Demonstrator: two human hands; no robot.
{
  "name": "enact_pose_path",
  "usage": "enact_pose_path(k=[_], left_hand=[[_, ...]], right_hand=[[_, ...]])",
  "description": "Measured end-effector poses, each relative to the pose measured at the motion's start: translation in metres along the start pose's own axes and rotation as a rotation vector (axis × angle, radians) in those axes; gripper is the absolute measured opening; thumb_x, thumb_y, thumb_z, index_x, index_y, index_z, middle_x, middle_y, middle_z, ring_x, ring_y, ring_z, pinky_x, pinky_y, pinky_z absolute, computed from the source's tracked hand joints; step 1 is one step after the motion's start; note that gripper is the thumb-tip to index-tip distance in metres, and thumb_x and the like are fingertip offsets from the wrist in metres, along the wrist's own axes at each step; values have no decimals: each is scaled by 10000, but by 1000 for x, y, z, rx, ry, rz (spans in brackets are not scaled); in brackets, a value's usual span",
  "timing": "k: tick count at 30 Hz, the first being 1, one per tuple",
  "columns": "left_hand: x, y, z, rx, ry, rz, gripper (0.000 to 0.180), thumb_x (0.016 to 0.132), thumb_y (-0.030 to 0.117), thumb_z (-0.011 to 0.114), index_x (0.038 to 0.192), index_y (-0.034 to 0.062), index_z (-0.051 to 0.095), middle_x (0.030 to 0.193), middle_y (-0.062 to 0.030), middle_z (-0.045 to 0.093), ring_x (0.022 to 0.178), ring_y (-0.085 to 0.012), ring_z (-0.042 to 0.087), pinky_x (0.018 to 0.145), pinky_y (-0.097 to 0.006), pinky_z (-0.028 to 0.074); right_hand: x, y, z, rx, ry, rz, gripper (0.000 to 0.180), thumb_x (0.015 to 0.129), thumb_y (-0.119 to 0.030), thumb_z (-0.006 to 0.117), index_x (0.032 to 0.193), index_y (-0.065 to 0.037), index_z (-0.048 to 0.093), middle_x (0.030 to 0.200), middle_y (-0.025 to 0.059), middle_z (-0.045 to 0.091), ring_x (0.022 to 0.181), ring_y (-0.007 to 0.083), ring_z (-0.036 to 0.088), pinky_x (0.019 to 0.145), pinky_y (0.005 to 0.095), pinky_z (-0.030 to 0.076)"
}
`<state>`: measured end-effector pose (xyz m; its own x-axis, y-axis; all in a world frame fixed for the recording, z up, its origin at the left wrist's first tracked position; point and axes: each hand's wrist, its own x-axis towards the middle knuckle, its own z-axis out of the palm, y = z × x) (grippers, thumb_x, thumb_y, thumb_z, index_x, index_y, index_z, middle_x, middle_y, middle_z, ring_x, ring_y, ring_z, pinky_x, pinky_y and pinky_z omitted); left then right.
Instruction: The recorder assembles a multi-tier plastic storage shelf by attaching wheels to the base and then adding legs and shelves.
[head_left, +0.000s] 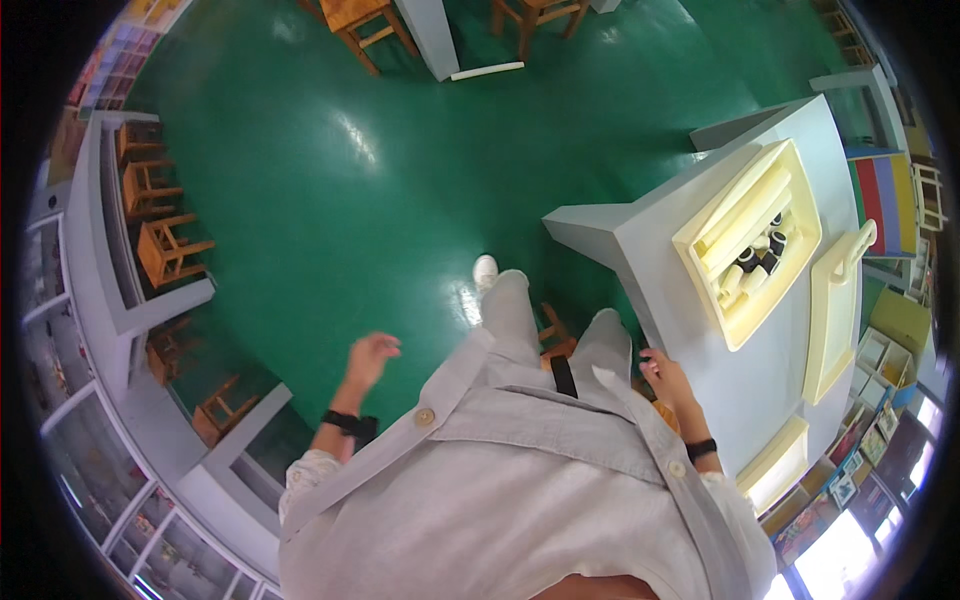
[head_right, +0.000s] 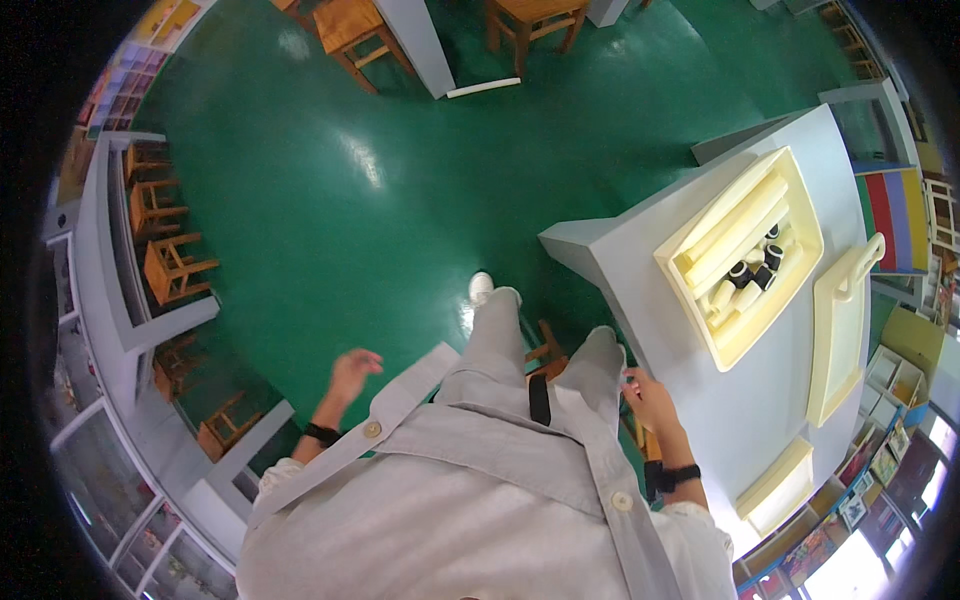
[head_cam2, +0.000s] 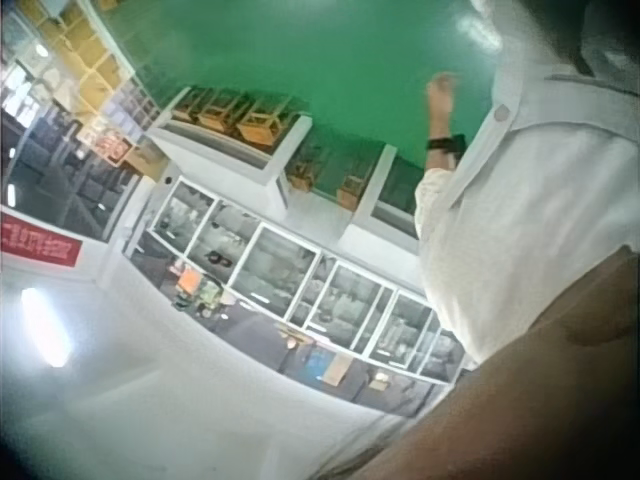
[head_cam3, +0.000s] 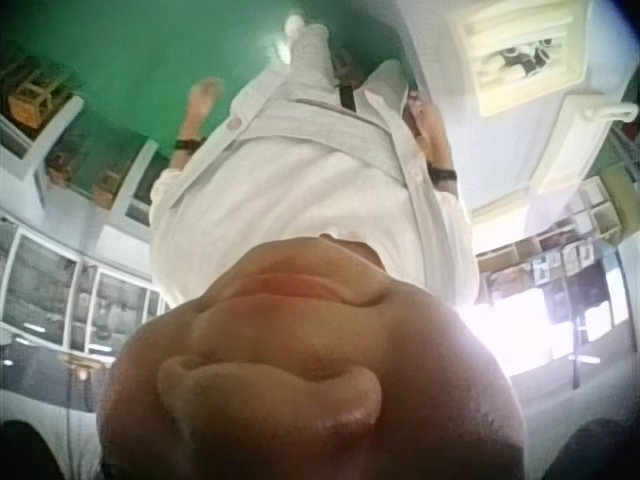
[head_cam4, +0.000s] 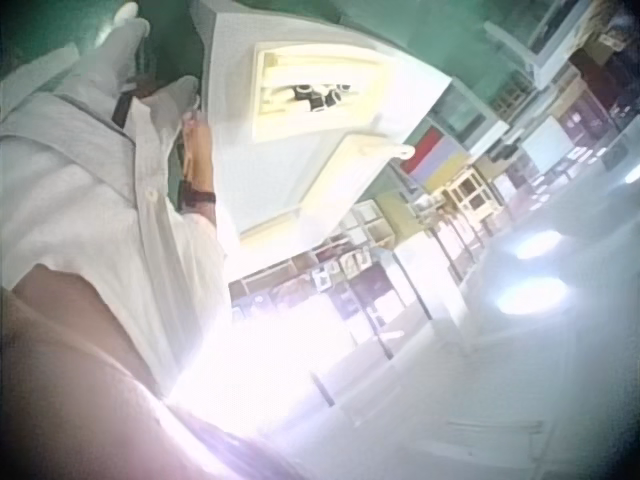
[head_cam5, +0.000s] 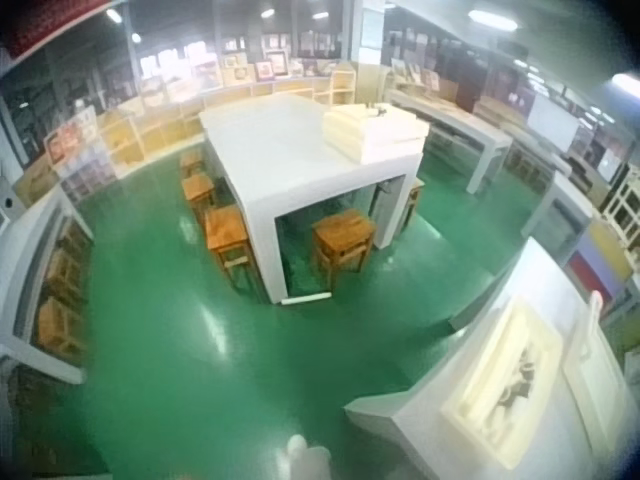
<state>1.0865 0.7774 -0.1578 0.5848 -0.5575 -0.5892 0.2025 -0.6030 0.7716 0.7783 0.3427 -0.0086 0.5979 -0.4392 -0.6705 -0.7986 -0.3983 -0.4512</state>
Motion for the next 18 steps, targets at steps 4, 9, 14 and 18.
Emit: enact_pose_path(k=[4, 9, 14, 18], left_hand=[[-41, -22, 19, 85, -217, -21, 199, 814, 162, 466, 891, 35, 598, 783, -131, 629, 696, -254, 614, 655, -327, 462], [-15, 27, -15, 362, -266, -108, 197, 814, 163, 469, 881, 29, 597, 765, -142, 623, 686, -266, 612, 643, -332, 463], [69, 122, -74, 733, -226, -2, 196, 814, 164, 473, 872, 23, 596, 747, -154, 617, 676, -278, 610, 631, -336, 464], [158, 177, -112, 494, -98, 15, 181, 804, 155, 495, 849, 17, 604, 695, -131, 624, 651, -239, 617, 604, -308, 468]], right_hand=[[-32, 79, 47, -95, -87, 190, 264, 834, -230, 479, 984, -20, 532, 716, 104, 620, 649, 212, 607, 561, 310, 465], [-62, 116, 74, 515, -174, 741, 275, 828, -222, 448, 912, 19, 547, 659, 128, 612, 555, 211, 604, 488, 303, 469], [-18, 105, 85, 618, 146, 792, 282, 813, -306, 472, 878, -50, 570, 636, 82, 598, 548, 179, 593, 431, 269, 407], [54, 89, 104, 570, 85, 462, 242, 826, -195, 459, 903, 25, 524, 709, 133, 591, 544, 205, 599, 489, 307, 495]])
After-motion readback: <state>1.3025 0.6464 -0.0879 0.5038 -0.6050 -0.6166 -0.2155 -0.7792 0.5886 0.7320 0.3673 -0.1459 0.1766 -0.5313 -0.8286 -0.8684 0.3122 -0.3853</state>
